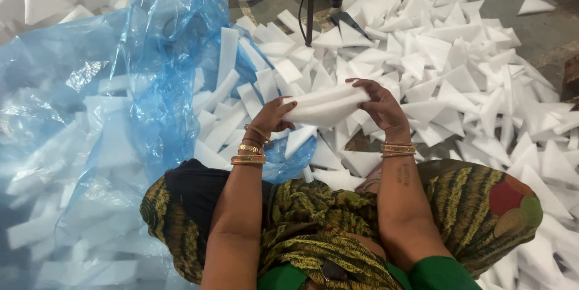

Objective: The person sits on the floor and repeatedly picks up rectangular white foam blocks. They place each block under a vertical cutting tool to slice it into smaller triangular pieces, which accumulate on the floor. The person handles the foam blocks one at a time, positioning them for the cut and then moving them aside.

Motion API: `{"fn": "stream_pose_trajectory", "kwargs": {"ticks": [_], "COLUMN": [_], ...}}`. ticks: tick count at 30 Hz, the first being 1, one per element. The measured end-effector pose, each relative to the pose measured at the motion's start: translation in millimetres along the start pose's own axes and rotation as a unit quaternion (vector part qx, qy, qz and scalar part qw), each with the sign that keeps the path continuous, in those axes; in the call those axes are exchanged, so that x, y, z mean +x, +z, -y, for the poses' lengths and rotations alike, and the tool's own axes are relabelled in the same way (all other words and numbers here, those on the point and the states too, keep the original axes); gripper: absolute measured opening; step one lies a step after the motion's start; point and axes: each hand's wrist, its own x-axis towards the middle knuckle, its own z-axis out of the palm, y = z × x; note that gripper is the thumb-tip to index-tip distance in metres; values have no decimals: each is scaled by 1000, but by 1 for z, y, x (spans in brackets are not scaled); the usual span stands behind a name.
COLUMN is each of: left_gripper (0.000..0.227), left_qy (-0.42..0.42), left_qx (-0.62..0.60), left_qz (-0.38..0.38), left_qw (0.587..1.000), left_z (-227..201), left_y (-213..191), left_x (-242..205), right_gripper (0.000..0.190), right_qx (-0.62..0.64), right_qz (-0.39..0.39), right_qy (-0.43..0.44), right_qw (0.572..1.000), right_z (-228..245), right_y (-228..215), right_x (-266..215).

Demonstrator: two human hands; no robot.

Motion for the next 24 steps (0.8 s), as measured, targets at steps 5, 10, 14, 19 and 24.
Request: {"fn": "stream_pose_trajectory", "kwargs": {"ticks": [5,10,14,19,24], "left_gripper": [49,15,39,71,57], "left_qy": [-8,55,365,411,125], "left_qx": [112,569,-342,-373,-253], "left_qz": [6,-38,-178,-210,-249], "left_qw": [994,820,847,805,926], "left_z": [25,31,-45,-84,-1], "left_y": [-30,-111,-209,-167,-114], "left_x": [35,93,46,-1,69], "right_gripper": [76,74,62,48,43], "right_qx": [44,23,8,-42,-86], "right_qz": [2,-126,-193,-260,-290], "right_qy": [-5,18,68,163,245], "right_qw": [999,992,979,951,921], "right_z": [1,-16,-46,-105,-166], "right_y": [0,-13,-32,-58,-72], "right_x": [0,3,2,-6,-21]}}
